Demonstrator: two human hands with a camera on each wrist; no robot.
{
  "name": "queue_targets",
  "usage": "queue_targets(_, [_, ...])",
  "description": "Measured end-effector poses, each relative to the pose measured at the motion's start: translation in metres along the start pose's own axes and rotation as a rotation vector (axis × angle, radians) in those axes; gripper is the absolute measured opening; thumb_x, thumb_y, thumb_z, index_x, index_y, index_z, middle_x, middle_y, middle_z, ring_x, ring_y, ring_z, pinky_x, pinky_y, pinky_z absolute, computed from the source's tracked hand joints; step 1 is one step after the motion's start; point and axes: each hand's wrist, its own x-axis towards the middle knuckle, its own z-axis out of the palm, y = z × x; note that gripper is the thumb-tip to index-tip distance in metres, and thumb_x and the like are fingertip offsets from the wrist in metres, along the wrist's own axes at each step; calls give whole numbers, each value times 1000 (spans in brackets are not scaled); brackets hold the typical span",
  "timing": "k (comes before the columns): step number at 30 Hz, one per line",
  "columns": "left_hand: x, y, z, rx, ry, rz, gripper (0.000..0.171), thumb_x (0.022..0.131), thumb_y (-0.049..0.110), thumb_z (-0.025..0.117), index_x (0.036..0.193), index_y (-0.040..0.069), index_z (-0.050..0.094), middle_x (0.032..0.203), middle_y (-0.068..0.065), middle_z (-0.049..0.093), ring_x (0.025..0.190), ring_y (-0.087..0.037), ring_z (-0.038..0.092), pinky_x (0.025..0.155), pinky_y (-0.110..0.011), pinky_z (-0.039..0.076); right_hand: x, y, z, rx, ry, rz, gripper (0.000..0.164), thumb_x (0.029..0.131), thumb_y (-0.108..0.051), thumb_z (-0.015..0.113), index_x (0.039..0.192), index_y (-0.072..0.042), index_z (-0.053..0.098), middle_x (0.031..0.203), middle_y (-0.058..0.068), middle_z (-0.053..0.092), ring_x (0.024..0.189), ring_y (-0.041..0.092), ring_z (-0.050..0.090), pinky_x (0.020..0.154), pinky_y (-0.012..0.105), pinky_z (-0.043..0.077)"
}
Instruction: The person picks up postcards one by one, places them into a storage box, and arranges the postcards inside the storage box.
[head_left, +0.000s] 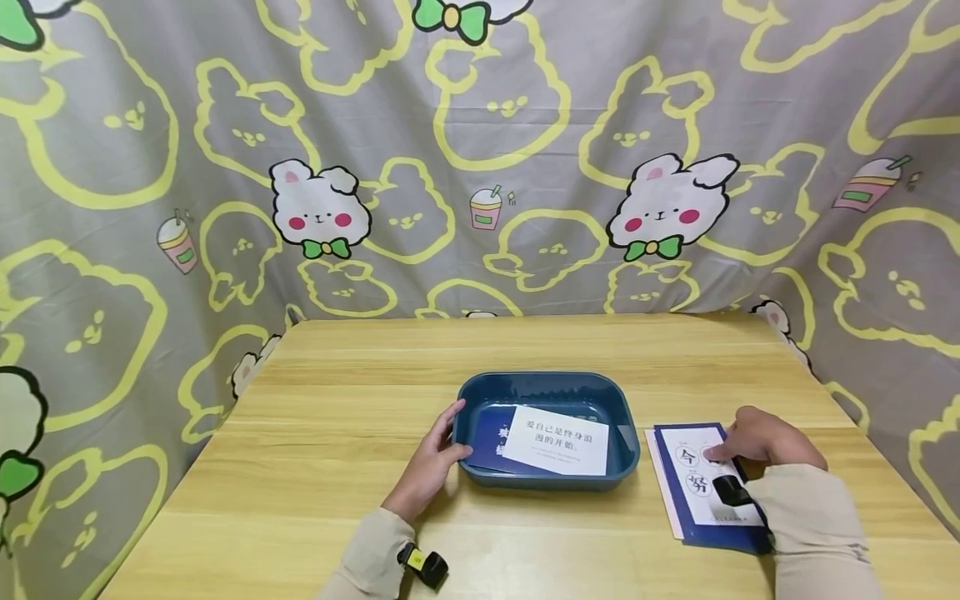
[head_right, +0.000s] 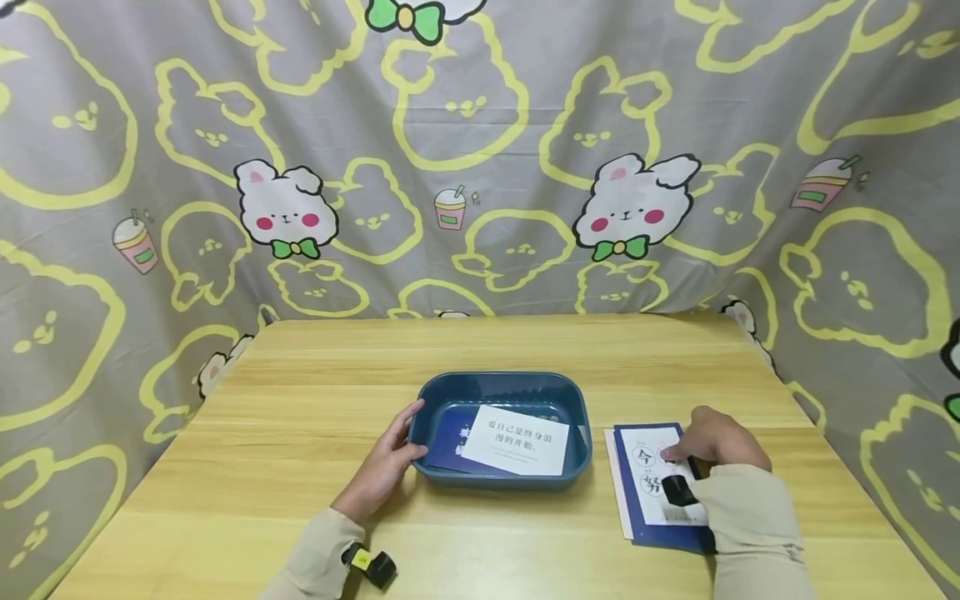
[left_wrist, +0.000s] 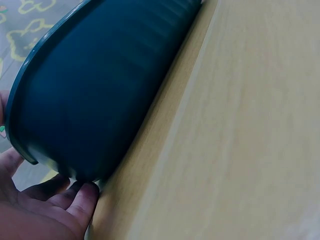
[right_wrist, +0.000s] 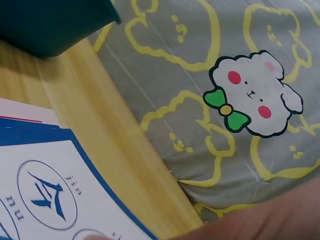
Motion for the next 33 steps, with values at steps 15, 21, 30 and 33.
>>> queue_targets(15, [0,1,-1,6,-2,-11,65,88,2,53,146,24,33,156,-23,16,139,-43,19,112,-60,21,2,-3,1,292,162,-161,38,97,-15,50,117,10,30,84,16,50,63,20,59,52,36,53])
queue_targets(21, [0,-1,-1,6,-1,-5,66,88,2,54,146,24,33,156,-23,16,139,-43,18,112,-60,20,2,-9,2,375,208,-167,41,94,-10,47,122,12,27,87,17,50,63,20,60,51,36,54])
queue_targets(30, [0,-2,0,-1,-2,11,67,86,2,55,146,22,33,155,-25,18,138,-44,20,111,-60,21,3,-13,3,412,278,-155,48,91,-7,48,128,12,24,88,18,57,64,20,61,51,33,54])
queue_targets(33, [0,-1,0,2,-2,0,66,87,3,54,146,24,34,155,-24,18,139,-43,19,111,-60,21,3,-14,3,412,293,-138,51,90,-7,48,130,12,24,98,26,58,67,21,62,52,33,55])
